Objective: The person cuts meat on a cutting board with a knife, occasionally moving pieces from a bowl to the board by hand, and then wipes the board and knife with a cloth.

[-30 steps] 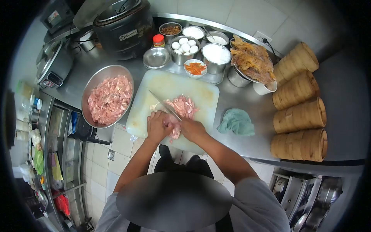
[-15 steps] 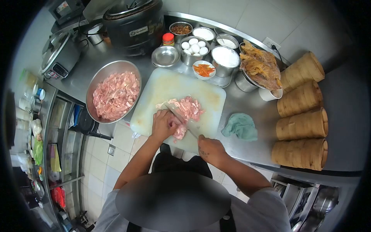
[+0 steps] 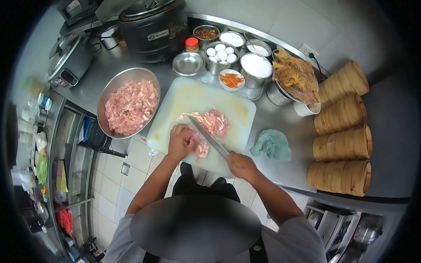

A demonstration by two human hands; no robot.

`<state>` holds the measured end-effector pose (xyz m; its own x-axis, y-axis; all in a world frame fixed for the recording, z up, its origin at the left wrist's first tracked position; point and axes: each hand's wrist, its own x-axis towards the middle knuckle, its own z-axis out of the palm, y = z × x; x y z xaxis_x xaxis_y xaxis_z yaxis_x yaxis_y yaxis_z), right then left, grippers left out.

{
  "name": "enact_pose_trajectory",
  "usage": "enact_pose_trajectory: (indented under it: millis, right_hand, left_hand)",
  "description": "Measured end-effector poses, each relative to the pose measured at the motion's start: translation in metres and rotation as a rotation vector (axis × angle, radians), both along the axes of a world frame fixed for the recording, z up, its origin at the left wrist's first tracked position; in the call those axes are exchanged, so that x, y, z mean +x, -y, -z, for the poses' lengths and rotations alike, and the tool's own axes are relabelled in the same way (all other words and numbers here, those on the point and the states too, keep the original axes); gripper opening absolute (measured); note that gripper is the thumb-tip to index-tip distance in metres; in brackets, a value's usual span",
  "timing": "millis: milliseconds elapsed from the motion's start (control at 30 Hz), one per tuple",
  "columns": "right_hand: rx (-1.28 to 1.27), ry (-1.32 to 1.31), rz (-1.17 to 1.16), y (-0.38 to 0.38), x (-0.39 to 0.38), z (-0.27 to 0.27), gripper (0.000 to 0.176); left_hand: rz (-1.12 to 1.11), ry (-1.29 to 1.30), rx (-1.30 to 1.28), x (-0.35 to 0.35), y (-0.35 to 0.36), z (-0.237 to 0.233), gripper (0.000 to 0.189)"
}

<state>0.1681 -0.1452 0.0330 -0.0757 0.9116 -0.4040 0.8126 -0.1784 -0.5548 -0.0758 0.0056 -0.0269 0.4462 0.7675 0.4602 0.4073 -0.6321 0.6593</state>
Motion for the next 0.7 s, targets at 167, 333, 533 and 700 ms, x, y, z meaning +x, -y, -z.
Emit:
enact_pose_trajectory:
  millis: [167, 333, 533, 700]
  right_hand:
    - [-0.001, 0.236, 0.031, -0.008, -0.028, -0.032, 0.032]
    - [-0.028, 0.230, -0.092, 0.000, -0.044, -0.057, 0.023]
    - [0.303, 0.110, -0.153, -0.042, -0.059, 0.018, 0.021]
    - [0.234, 0.059, -0.111, -0.078, -0.044, 0.033, 0.024]
  left_hand:
    - [-0.011, -0.117, 0.015, 0.005, 0.000, 0.004, 0.028]
    - [0.008, -0.175, -0.027, 0.003, 0.001, 0.004, 0.024]
    - [0.029, -0.125, -0.076, 0.006, -0.004, 0.010, 0.025]
    - [0.031, -0.104, -0.023, 0.004, -0.002, 0.007, 0.020]
